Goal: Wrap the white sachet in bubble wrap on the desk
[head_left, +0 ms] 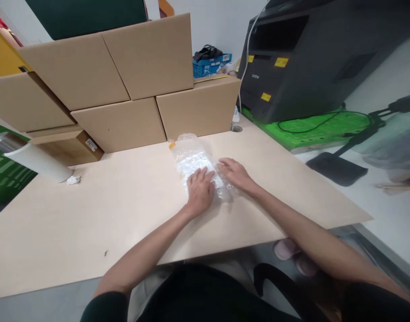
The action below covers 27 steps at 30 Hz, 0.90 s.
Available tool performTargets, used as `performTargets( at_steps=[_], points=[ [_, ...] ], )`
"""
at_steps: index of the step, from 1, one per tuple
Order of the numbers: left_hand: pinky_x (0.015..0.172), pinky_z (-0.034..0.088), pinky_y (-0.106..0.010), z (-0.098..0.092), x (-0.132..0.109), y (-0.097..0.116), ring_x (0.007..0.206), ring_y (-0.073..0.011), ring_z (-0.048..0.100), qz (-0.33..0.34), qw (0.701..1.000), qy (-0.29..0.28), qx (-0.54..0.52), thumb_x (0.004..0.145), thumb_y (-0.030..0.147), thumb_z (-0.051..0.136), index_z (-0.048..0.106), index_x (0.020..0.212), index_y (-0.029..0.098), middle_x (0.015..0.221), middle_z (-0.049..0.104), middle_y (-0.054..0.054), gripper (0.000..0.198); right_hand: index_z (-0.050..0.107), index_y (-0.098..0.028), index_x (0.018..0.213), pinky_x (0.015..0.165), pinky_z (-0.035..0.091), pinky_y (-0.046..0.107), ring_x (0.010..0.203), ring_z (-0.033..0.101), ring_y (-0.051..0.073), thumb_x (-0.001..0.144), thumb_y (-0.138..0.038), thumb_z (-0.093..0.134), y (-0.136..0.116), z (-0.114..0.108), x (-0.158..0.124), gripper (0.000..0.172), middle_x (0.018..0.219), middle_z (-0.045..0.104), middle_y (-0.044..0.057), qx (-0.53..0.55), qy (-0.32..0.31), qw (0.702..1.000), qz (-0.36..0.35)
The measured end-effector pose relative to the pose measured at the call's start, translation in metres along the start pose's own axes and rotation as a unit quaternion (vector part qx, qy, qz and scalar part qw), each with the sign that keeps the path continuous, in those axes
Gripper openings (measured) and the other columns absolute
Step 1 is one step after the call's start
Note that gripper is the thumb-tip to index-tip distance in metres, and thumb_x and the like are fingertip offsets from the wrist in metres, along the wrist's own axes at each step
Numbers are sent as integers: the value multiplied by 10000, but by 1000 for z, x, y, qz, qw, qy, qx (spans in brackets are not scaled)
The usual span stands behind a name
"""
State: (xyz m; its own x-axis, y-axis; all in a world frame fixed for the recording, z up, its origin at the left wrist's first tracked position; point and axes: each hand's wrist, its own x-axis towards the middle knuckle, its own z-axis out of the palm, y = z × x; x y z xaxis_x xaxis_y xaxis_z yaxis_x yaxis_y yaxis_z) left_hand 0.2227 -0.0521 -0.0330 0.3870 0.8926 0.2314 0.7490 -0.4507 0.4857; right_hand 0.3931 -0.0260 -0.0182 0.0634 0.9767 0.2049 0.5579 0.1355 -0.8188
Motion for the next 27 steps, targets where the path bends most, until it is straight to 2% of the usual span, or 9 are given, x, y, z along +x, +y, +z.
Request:
performTargets(
  at_steps=[3,7,11,14,17,20,22,25,27],
  points=[
    [1143,249,-555,2,1,1,1460,-346,326,-1,1000,6,-4,964,225,435,555,1368,204,1541,448,-126,422,641,-190,813,821,465,346,857,616,223,767,-398,712,-10,10,14,225,809,680,37,131,-39,985,104],
    [1163,231,-541,3,-2,-7,1464,-313,323,9,997,31,-69,948,221,439,533,1345,194,1512,477,-126,409,554,-187,674,649,471,287,659,589,165,647,-354,853,-32,24,27,343,625,617,-1,313,-125,920,200],
    [1121,340,-480,-3,-9,-18,1325,-251,499,51,975,91,-197,968,272,400,528,1274,186,1352,590,-145,343,578,-177,717,550,476,285,579,592,162,573,-245,900,-46,34,30,359,604,639,5,387,-157,878,234],
    [1124,343,-475,-27,-10,-27,1331,-247,488,69,962,158,-210,985,378,422,549,1245,205,1394,555,-143,337,621,-167,776,544,484,284,574,602,159,537,-251,906,-51,36,22,382,626,658,-7,400,-152,879,211],
    [1193,107,-587,-67,-5,-39,1495,-301,249,59,974,193,-100,974,477,455,583,1288,250,1532,452,-100,408,670,-159,834,614,509,293,625,632,160,550,-302,896,-59,29,6,391,700,698,4,403,-202,878,165],
    [1181,-46,-633,-111,-2,-54,1528,-350,124,42,984,147,-91,932,638,443,660,1246,289,1537,464,-55,517,724,-153,855,660,515,304,684,650,169,612,-349,863,-72,13,-11,342,767,719,27,358,-282,885,98],
    [1205,145,-569,-131,-6,-62,1475,-348,303,26,978,47,-202,896,732,416,687,1222,290,1476,538,-61,612,748,-164,852,665,513,307,707,651,176,640,-362,844,-80,3,-19,305,787,719,29,337,-295,892,55],
    [1035,468,-449,-139,-20,-71,1301,-354,546,-33,896,-108,-429,791,866,396,702,1199,247,1297,670,-123,802,751,-183,790,629,492,287,686,623,162,645,-366,842,-87,0,-21,251,754,693,12,342,-252,905,10],
    [952,525,-438,-132,-29,-73,1253,-370,584,-69,825,-130,-546,704,948,363,695,1189,214,1197,706,-154,941,734,-189,739,590,467,268,646,591,140,635,-368,851,-87,7,-18,238,716,667,-2,357,-214,909,10]
  ],
)
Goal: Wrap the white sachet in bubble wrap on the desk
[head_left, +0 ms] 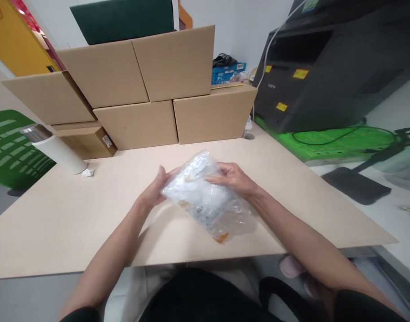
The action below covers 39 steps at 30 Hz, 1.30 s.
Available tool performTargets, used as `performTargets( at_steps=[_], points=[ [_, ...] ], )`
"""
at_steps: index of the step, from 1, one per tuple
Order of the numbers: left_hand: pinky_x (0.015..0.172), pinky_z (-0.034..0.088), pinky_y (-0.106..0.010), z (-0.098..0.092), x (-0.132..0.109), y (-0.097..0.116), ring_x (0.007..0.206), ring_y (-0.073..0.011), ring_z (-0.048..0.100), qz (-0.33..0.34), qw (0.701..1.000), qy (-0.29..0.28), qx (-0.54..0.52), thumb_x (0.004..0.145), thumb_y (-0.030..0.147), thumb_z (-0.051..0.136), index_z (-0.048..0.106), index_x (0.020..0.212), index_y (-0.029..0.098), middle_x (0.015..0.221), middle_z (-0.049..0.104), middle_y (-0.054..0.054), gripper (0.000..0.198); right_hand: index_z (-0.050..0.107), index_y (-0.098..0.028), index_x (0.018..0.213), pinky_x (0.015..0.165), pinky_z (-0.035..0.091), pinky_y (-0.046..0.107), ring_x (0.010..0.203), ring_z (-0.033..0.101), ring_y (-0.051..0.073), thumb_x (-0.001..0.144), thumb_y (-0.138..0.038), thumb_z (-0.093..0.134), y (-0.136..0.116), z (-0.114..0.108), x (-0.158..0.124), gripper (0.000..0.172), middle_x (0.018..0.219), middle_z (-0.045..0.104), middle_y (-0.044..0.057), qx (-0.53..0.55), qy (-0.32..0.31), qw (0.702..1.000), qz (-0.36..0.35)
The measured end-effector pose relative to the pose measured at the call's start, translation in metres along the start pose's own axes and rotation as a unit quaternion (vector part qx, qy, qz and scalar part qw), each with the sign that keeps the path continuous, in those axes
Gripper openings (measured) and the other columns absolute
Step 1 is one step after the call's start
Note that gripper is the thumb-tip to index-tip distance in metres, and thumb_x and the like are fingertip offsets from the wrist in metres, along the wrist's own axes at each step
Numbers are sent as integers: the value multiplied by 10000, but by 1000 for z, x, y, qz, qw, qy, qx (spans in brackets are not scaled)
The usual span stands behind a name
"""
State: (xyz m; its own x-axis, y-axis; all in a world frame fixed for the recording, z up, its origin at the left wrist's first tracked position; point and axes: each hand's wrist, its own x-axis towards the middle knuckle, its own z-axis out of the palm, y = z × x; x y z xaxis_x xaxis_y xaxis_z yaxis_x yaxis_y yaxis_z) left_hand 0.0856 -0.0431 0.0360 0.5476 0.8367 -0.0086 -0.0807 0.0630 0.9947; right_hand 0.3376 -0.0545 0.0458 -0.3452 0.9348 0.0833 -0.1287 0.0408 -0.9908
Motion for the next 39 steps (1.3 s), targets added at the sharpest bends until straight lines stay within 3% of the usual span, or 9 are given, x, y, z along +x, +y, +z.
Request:
performTargets(
  at_steps=[3,7,11,16,23,28,34,37,39],
  points=[
    [950,529,-462,6,0,-17,1234,-373,594,25,992,56,-109,666,905,531,657,1197,209,1169,707,-149,885,713,-196,758,577,469,275,614,579,134,600,-392,874,15,6,17,299,706,663,-8,64,64,996,22],
    [903,553,-426,9,19,-35,1050,-305,683,17,976,172,-133,632,365,877,595,1177,207,1135,712,-107,633,673,-187,807,637,511,330,663,620,182,548,-458,885,46,9,45,431,724,679,16,110,137,982,64],
    [842,568,-397,-1,37,-50,883,-233,710,-14,951,269,-150,593,186,861,540,1127,170,1055,716,-91,623,648,-195,808,775,504,374,820,613,232,669,-514,785,75,-1,66,374,776,657,31,-130,227,965,4],
    [840,553,-359,-13,38,-63,926,-219,697,-4,961,230,-155,649,211,848,546,1155,171,1116,704,-87,591,677,-211,961,1088,338,478,1242,470,302,756,-405,717,89,-15,66,285,1259,603,131,-329,249,906,-94],
    [833,551,-327,-9,31,-66,853,-176,684,21,945,248,-210,662,207,858,569,1150,200,998,716,-23,567,639,-207,970,926,481,430,990,611,247,749,-522,718,82,-9,54,393,1010,675,73,-149,157,975,-48],
    [888,552,-360,-7,31,-63,867,-186,691,49,938,250,-234,628,205,883,585,1128,211,1024,724,-27,581,687,-233,927,1070,390,501,1267,487,318,654,-548,794,79,-11,55,431,1274,607,101,-204,231,947,-94],
    [884,559,-365,-6,29,-59,914,-212,701,50,936,255,-237,621,204,886,579,1127,212,1024,728,-25,592,604,-228,1095,840,545,450,912,680,252,750,-525,751,71,0,47,479,1039,713,70,-9,89,996,-19],
    [893,557,-369,-5,29,-57,956,-229,701,43,940,245,-233,628,217,884,575,1155,206,1062,729,-43,611,549,-255,1230,829,557,462,947,685,269,758,-524,745,69,6,44,578,1118,701,75,33,90,995,10],
    [903,555,-377,-5,28,-56,986,-246,701,47,944,235,-228,634,228,882,575,1178,205,1094,728,-55,624,584,-261,1238,924,521,510,1083,638,308,757,-562,727,69,6,45,585,1205,662,90,-49,121,991,-10]
  ],
)
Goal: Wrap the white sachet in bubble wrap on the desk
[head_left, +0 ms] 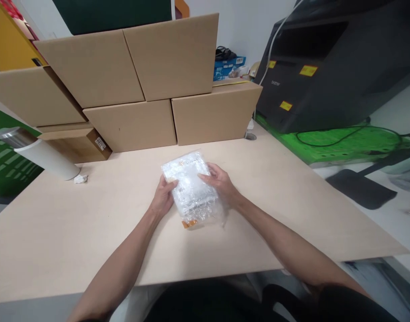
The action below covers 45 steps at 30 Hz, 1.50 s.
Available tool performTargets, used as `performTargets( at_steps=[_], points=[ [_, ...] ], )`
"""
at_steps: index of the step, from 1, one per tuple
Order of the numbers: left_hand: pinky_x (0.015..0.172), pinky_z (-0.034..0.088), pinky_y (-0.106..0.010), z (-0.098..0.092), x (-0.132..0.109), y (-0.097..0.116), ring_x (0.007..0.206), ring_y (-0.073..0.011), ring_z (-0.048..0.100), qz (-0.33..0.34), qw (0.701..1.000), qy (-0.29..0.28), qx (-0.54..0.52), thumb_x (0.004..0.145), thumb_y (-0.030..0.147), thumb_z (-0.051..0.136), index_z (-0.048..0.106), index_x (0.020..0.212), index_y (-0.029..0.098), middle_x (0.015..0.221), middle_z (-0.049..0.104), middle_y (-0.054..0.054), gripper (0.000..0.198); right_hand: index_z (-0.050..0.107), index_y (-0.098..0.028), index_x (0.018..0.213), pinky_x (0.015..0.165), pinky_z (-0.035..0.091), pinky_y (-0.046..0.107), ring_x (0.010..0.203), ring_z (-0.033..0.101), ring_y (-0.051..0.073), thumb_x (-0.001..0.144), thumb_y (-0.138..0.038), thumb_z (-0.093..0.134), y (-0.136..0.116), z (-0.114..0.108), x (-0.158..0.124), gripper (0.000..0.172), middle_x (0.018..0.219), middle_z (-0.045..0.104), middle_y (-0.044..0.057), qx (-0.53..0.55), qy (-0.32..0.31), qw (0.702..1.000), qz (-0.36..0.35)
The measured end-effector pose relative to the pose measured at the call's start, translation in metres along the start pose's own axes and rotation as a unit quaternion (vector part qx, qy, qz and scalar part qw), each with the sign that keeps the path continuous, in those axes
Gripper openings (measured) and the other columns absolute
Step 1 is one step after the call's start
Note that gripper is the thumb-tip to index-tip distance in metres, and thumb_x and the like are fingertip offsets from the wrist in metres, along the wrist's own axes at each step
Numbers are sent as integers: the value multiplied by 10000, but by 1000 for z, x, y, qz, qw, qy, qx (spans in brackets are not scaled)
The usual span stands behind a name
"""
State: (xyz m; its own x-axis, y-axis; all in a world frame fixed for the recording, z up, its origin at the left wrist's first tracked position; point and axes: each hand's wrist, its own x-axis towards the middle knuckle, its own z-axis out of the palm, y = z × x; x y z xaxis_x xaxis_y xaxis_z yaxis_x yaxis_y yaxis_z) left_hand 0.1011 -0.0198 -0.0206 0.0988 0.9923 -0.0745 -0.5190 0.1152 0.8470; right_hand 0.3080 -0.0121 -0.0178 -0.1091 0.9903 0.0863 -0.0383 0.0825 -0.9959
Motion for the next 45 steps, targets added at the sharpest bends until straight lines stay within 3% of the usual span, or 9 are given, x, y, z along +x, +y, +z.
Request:
performTargets(
  at_steps=[5,11,17,25,33,36,40,43,45],
  points=[
    [949,543,-383,-3,0,2,1075,-267,684,7,1000,-24,-2,673,223,860,585,1223,214,1159,721,-71,615,731,-253,1004,1149,254,618,1418,307,407,661,-645,763,-3,-10,6,522,1484,457,98,-269,100,953,-101],
    [954,547,-383,-3,0,3,1066,-260,689,0,1000,-20,5,695,215,848,588,1231,217,1135,728,-61,596,685,-220,975,888,503,404,1001,634,240,780,-541,706,-7,-8,3,376,1104,679,70,-60,-6,997,-57],
    [921,564,-384,2,-3,2,1022,-256,701,-25,999,-2,27,686,260,867,575,1234,227,1142,723,-63,622,514,-226,750,599,392,270,617,465,117,787,-526,716,-4,-2,-1,364,656,485,-57,14,31,999,-29],
    [905,563,-389,-7,0,-9,995,-252,697,-27,999,34,25,712,302,852,598,1185,214,1103,718,-66,544,566,-214,909,690,503,320,787,631,179,636,-436,865,-14,-4,-1,462,904,673,14,166,-63,971,162],
    [953,525,-381,-7,5,-11,1163,-252,610,33,991,59,115,784,350,801,361,1446,322,1386,542,-100,796,524,-218,879,646,523,335,747,652,192,682,-505,812,5,-2,2,452,834,675,9,50,-8,989,142],
    [951,519,-410,-9,7,-12,1178,-269,588,87,967,87,223,784,375,796,281,1502,367,1481,419,-118,883,507,-237,987,627,532,361,731,666,219,744,-534,750,14,-3,3,454,832,696,17,-49,13,992,113],
    [1143,314,-545,-15,4,-10,1431,-360,324,211,874,77,430,816,446,738,573,1304,294,1590,270,-106,537,482,-246,1226,850,543,494,1055,654,316,815,-514,680,18,0,-1,529,1152,684,115,-207,51,977,-3],
    [1203,92,-592,-16,-1,-5,1520,-386,109,241,802,22,546,811,487,732,574,1323,281,1653,167,-98,574,530,-234,1285,1131,338,574,1445,340,350,904,-417,572,20,0,-3,425,1518,441,136,-367,62,916,-149],
    [1200,-4,-604,-16,-3,1,1526,-405,74,217,788,-31,575,737,528,788,490,1422,276,1650,200,-127,789,550,-233,1311,1192,254,556,1502,249,299,980,-337,425,20,-2,-2,369,1563,402,99,-419,-18,884,-205]
  ],
)
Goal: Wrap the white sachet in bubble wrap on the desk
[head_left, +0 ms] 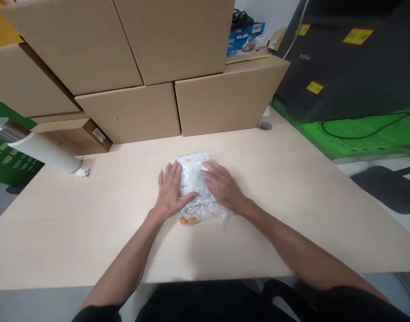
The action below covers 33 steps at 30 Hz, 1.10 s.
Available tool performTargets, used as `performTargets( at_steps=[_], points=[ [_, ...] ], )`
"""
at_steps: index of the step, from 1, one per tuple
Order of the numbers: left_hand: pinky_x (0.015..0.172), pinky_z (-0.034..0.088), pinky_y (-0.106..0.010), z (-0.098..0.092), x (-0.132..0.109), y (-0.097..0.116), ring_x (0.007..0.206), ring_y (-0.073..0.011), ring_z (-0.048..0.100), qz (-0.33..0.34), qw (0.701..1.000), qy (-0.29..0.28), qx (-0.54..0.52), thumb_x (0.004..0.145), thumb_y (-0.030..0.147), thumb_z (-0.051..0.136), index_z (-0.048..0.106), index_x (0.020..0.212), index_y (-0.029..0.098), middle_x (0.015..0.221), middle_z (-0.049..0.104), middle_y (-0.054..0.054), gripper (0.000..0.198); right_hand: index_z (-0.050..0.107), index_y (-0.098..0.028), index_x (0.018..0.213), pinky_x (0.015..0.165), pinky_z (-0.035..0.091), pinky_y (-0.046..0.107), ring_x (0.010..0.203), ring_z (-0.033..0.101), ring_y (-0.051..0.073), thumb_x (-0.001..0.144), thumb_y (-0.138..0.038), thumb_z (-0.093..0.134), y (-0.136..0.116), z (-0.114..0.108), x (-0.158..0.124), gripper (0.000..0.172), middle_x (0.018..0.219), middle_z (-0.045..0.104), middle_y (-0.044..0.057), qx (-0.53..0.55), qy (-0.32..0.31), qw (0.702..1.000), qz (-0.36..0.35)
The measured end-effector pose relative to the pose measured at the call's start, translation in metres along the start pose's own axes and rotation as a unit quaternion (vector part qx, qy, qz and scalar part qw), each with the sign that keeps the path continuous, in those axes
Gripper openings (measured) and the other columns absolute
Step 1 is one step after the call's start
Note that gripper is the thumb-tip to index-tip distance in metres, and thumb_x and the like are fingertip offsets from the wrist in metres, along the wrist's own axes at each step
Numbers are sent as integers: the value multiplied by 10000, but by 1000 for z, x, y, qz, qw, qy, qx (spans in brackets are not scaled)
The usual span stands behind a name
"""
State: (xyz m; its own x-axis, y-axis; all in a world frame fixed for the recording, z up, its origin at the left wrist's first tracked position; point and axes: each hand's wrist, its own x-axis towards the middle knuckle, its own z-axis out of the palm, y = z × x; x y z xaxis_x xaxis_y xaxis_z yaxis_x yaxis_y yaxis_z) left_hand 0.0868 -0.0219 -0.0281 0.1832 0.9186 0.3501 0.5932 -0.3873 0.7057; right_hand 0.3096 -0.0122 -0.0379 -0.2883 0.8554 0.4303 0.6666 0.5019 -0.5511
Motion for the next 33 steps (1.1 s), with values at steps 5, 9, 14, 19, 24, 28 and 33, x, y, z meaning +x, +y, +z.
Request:
performTargets(
  at_steps=[5,9,14,19,24,28,33],
  points=[
    [1182,-102,-596,-16,12,-10,1520,-434,49,-37,984,-173,31,566,595,867,343,1527,200,1646,180,-198,1163,439,-236,1473,1216,216,545,1503,266,283,1009,-423,390,5,-15,4,502,1593,378,88,11,-170,984,-57],
    [1181,-129,-564,-20,24,-26,1527,-414,42,-1,974,-219,52,537,618,863,316,1535,170,1653,138,-196,1223,229,-261,1583,1233,145,549,1536,105,330,864,-627,593,7,-26,7,885,1675,138,80,16,-279,959,-40],
    [1181,-165,-528,-17,28,-21,1524,-418,70,5,978,-200,53,486,611,884,391,1497,174,1646,196,-175,1206,107,-280,1605,1231,94,568,1540,25,337,830,-632,634,9,-19,6,1001,1682,40,82,-24,-300,953,-27],
    [1172,-188,-536,-20,16,5,1524,-417,63,21,988,-150,36,563,470,902,489,1434,221,1650,224,-116,996,126,-323,1598,1218,83,606,1534,53,363,807,-634,663,12,-15,4,1006,1682,71,70,-30,-288,957,-23],
    [1191,-139,-539,-22,12,5,1510,-416,155,9,976,-211,-56,511,385,931,550,1380,286,1603,352,-91,953,137,-350,1594,1217,65,604,1529,66,384,727,-662,732,20,-25,8,1097,1684,76,56,5,-311,950,-33],
    [1200,-121,-520,-19,13,-5,1524,-399,112,1,969,-241,-44,537,366,918,526,1420,271,1636,273,-92,971,120,-332,1602,1219,61,592,1531,32,386,711,-677,736,23,-27,9,1137,1687,42,60,21,-335,941,-32],
    [1201,-98,-556,-21,13,-11,1534,-376,69,10,966,-256,-25,597,449,891,483,1456,306,1650,221,-62,961,133,-337,1600,1224,85,571,1535,48,366,737,-683,707,22,-24,7,1093,1687,61,53,22,-317,948,-27]
  ],
)
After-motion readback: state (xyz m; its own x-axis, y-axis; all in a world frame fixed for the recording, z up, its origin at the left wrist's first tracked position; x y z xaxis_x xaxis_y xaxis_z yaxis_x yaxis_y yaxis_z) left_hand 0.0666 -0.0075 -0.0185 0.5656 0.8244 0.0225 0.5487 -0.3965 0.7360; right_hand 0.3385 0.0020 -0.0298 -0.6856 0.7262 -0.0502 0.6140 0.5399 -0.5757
